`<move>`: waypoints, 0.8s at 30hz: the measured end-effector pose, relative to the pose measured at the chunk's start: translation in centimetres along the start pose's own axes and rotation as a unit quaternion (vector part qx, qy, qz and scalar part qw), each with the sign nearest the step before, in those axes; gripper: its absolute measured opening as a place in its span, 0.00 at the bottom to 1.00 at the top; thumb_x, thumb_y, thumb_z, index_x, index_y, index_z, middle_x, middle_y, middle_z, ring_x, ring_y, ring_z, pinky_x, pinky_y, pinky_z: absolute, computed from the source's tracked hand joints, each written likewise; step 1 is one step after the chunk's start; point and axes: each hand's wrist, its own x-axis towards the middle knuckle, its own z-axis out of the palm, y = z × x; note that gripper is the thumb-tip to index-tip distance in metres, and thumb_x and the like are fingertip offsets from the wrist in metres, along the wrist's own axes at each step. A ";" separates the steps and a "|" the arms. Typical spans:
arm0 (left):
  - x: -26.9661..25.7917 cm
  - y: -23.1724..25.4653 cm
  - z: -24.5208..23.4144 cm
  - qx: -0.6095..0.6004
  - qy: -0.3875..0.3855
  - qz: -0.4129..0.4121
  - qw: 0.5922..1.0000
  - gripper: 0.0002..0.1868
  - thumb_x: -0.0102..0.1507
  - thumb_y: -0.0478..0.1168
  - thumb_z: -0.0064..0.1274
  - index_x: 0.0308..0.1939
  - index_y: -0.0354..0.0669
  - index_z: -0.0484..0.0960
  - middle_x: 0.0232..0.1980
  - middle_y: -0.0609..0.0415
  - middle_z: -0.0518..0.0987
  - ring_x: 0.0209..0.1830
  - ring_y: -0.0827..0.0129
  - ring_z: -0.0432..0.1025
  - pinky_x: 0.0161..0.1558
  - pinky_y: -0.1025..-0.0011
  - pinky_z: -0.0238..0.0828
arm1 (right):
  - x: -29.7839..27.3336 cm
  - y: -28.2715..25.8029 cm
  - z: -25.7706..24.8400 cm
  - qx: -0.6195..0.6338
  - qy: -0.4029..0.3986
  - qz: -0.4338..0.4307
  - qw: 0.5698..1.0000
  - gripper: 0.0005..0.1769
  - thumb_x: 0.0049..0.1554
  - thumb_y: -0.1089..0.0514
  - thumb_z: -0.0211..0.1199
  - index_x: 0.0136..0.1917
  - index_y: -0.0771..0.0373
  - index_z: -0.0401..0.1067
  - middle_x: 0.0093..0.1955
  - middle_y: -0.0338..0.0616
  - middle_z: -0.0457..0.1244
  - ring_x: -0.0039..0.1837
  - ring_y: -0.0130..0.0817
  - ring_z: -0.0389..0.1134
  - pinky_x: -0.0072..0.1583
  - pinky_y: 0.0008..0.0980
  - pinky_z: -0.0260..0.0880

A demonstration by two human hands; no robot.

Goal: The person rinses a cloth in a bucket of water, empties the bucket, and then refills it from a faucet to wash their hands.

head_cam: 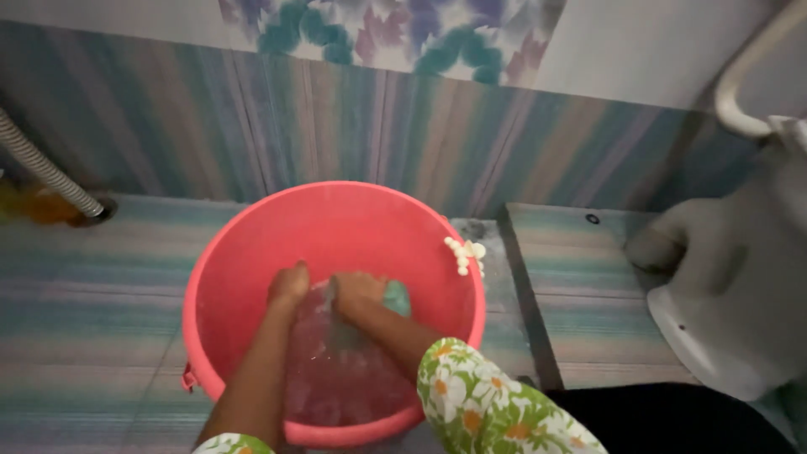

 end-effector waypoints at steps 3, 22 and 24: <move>-1.1 0.7 0.2 0.016 -0.019 -0.041 0.999 0.38 0.68 0.63 0.34 0.59 0.31 0.79 0.64 0.30 0.75 0.67 0.39 0.69 0.67 0.49 0.62 | 3.6 0.8 5.7 0.017 0.019 0.024 0.999 0.18 0.50 0.52 0.68 0.56 0.50 0.78 0.58 0.45 0.70 0.63 0.48 0.70 0.65 0.63 0.62; -6.8 3.3 -5.6 -0.213 0.008 -0.135 0.968 0.27 0.64 0.51 0.41 0.46 0.27 0.83 0.42 0.34 0.84 0.37 0.47 0.79 0.40 0.49 0.72 | 8.2 5.4 10.9 0.353 -0.001 0.096 0.931 0.19 0.55 0.51 0.58 0.45 0.69 0.78 0.42 0.58 0.70 0.43 0.49 0.71 0.46 0.49 0.67; -7.0 3.2 -6.2 -0.215 0.017 -0.142 0.966 0.25 0.63 0.49 0.43 0.45 0.28 0.83 0.43 0.34 0.83 0.39 0.48 0.78 0.41 0.49 0.71 | 7.3 4.2 8.9 0.533 -0.013 0.158 0.831 0.18 0.54 0.54 0.58 0.43 0.74 0.76 0.38 0.59 0.67 0.38 0.48 0.68 0.39 0.50 0.65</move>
